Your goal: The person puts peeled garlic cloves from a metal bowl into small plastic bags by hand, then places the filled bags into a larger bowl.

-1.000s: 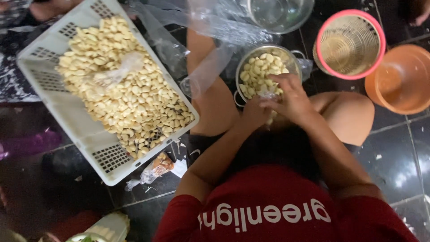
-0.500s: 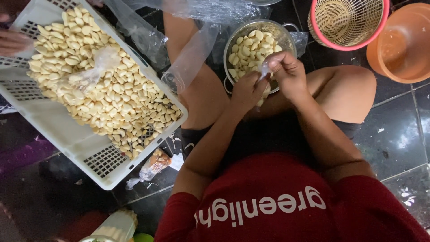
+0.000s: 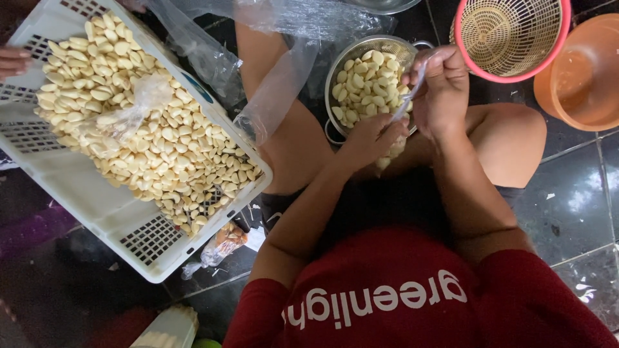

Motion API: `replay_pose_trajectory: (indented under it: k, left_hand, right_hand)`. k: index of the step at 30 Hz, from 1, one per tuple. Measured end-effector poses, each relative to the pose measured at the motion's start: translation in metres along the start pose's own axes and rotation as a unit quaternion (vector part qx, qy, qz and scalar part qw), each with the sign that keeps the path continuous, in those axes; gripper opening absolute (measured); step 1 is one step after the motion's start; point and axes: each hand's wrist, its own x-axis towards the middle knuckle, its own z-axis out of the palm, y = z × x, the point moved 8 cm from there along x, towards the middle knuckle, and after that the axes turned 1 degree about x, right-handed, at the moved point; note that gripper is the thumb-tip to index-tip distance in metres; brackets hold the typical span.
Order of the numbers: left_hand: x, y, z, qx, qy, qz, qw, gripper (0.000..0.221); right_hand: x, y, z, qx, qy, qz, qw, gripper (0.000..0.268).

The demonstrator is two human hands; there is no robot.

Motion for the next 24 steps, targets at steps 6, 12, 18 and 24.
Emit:
replay_pose_trajectory:
  k: [6,12,18,24]
  left_hand:
    - [-0.007,0.024,-0.002,-0.036,-0.054,0.046,0.997,0.046]
    - [-0.02,0.054,-0.002,-0.078,-0.161,0.013,0.984,0.047]
    - [-0.032,0.066,-0.005,-0.072,-0.194,-0.005,0.978,0.052]
    - [-0.041,0.081,-0.003,-0.091,-0.231,0.064,0.967,0.053]
  right_hand:
    - [0.011,-0.006,0.001,0.017,0.016,-0.007,1.0,0.013]
    - [0.016,-0.02,0.005,0.044,0.033,0.012,0.998,0.014]
    - [0.015,-0.031,0.006,0.089,0.021,0.01,0.996,0.014]
    - [0.016,-0.051,0.021,0.089,0.003,0.012,0.996,0.014]
